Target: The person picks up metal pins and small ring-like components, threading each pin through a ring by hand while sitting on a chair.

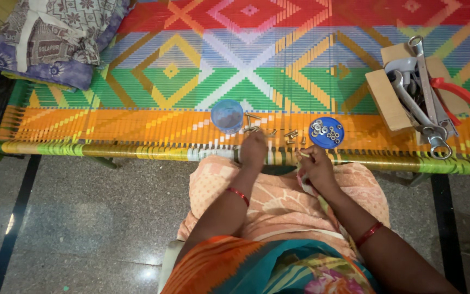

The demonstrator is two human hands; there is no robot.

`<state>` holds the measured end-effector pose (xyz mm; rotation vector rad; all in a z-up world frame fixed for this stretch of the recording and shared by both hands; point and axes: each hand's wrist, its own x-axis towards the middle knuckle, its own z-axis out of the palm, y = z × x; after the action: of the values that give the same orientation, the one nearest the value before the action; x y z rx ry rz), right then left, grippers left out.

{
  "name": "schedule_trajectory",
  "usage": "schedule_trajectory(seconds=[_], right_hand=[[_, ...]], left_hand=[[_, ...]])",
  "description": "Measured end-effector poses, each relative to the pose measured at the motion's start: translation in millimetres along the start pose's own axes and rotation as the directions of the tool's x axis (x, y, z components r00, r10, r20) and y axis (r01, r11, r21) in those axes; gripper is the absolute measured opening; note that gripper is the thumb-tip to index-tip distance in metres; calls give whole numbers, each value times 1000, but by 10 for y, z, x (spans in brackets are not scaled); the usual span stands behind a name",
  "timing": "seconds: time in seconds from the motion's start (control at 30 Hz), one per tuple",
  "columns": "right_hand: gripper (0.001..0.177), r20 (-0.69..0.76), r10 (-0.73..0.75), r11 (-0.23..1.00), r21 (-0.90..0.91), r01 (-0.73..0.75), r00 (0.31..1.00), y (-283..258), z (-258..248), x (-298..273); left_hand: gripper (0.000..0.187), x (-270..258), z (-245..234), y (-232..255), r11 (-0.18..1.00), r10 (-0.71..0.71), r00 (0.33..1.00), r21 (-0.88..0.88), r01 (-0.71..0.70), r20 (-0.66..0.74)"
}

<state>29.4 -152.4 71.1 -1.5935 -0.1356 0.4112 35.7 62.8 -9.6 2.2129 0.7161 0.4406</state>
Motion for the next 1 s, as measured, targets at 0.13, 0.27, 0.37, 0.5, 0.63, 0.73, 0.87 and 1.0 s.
schedule_trajectory(seconds=[0.13,0.27,0.37,0.5,0.63,0.73,0.87,1.0], right_hand=[[16,19,19,999,33,-20,1000,-48,-7,-30],[16,25,-35,999,0,35,999,188,-65,63],[16,30,-105,992,-63,107,994,339,-123,126],[16,21,-10,997,-76,11,1000,431,-122,151],[14,22,13,994,-113,-10,1000,384,-119,136],[14,44,25,996,-89,-21,999,283,-99,104],[15,21,76,997,7,-76,997,95,-33,16],[18,-50,144,988,65,-141,988,46,-52,26]], left_hand=[[35,170,-7,-184,969,-219,963,-152,196,-159],[17,145,-52,-149,949,-168,952,-303,87,-255],[15,97,-178,-14,961,-201,952,-233,146,-233],[12,69,-340,156,981,-187,974,19,191,-127],[15,22,-400,243,990,-120,985,63,128,-125],[23,11,-433,293,971,-171,984,159,177,-55],[30,-104,-488,464,985,159,983,87,-151,-89],[25,-149,-478,768,942,317,941,80,-327,115]])
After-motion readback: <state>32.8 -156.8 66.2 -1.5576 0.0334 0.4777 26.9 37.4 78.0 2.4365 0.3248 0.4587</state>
